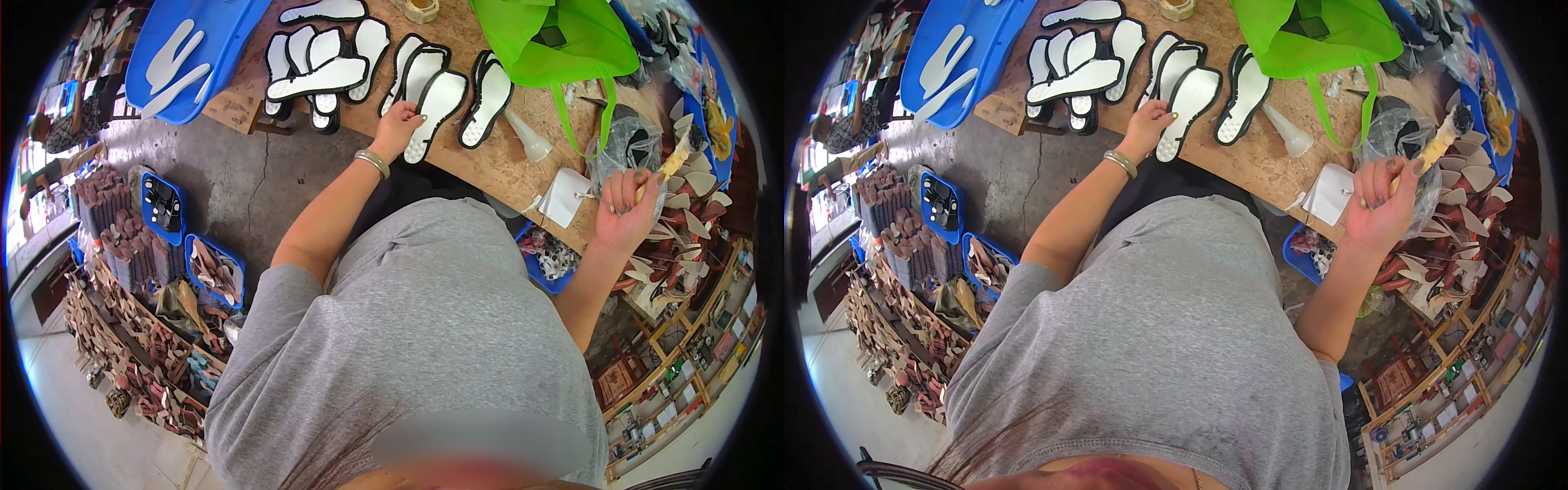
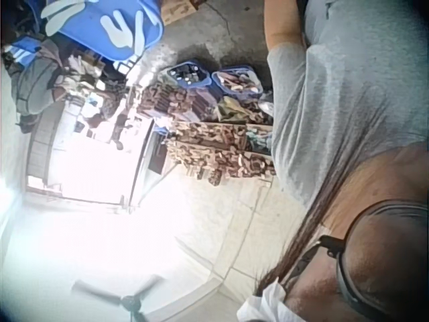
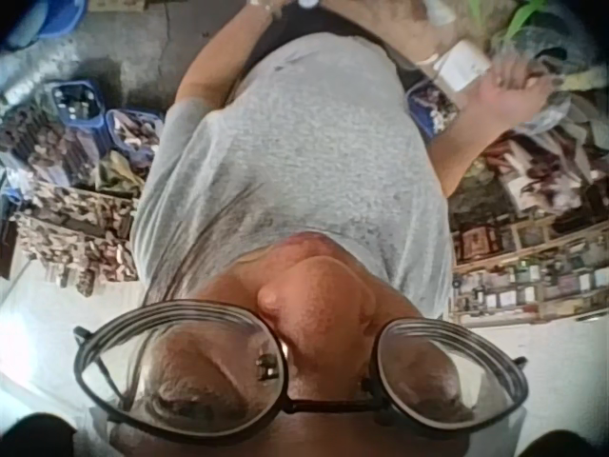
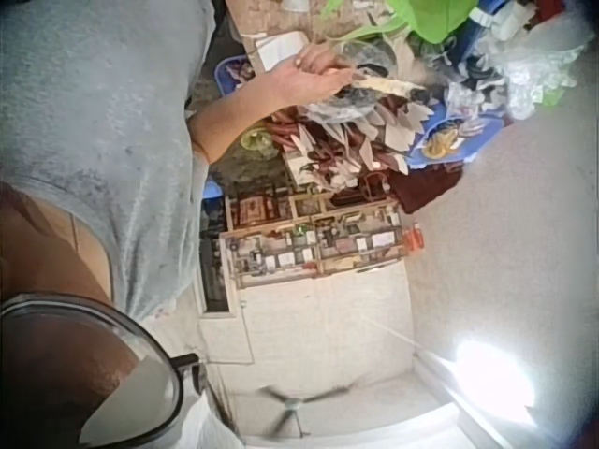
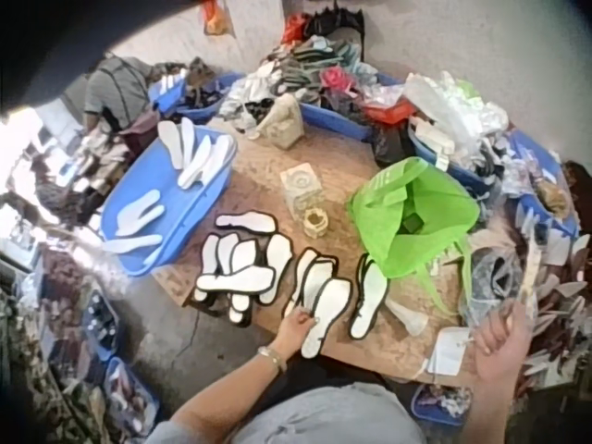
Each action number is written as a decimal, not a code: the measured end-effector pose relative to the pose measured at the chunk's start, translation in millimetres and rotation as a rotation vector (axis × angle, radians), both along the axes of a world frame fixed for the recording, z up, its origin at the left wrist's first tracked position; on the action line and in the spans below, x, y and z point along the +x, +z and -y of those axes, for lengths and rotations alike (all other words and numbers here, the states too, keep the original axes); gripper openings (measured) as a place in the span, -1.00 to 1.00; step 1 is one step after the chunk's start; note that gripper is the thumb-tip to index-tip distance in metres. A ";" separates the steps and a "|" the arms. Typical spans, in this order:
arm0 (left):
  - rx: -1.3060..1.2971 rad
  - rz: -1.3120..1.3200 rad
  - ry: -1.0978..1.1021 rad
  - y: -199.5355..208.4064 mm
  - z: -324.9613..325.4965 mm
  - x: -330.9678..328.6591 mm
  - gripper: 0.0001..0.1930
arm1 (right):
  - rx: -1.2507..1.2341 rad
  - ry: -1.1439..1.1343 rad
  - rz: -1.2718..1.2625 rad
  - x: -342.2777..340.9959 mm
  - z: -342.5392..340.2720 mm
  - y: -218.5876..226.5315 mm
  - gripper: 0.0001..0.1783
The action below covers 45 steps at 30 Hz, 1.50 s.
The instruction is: The person applies glue around the edges of shoe soles using a wooden stick and arranges the soles on the workbench.
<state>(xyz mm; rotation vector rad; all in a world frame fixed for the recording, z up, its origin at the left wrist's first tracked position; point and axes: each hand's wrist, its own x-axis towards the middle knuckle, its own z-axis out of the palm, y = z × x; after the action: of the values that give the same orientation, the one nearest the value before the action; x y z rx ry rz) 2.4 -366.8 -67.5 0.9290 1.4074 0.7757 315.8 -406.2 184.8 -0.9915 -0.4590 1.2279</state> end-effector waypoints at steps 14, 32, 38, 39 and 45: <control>0.188 -0.183 -0.035 -37.0 33.6 23.4 -0.75 | -0.019 -0.009 0.032 2.5 2.2 -3.3 -0.61; 0.340 -0.766 0.189 -21.7 14.0 9.4 -0.55 | -0.017 0.042 0.024 -4.7 7.2 -5.3 -0.60; -0.110 -0.534 0.158 -24.3 29.5 -0.3 -0.58 | -0.019 0.032 0.058 -3.8 9.2 -6.3 -0.61; -0.114 -0.537 0.128 -26.9 29.0 -1.8 -0.58 | -0.021 0.033 0.059 -5.5 9.2 -6.0 -0.61; -0.092 -0.478 0.076 -14.8 16.4 -3.0 -0.62 | -0.036 0.021 0.027 -11.7 9.1 -6.2 -0.61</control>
<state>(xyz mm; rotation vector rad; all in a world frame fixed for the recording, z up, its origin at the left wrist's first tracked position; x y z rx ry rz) -0.7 -383.2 -82.3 1.0359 1.8867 0.5563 304.1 -415.3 178.6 -1.0375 -0.4705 1.2467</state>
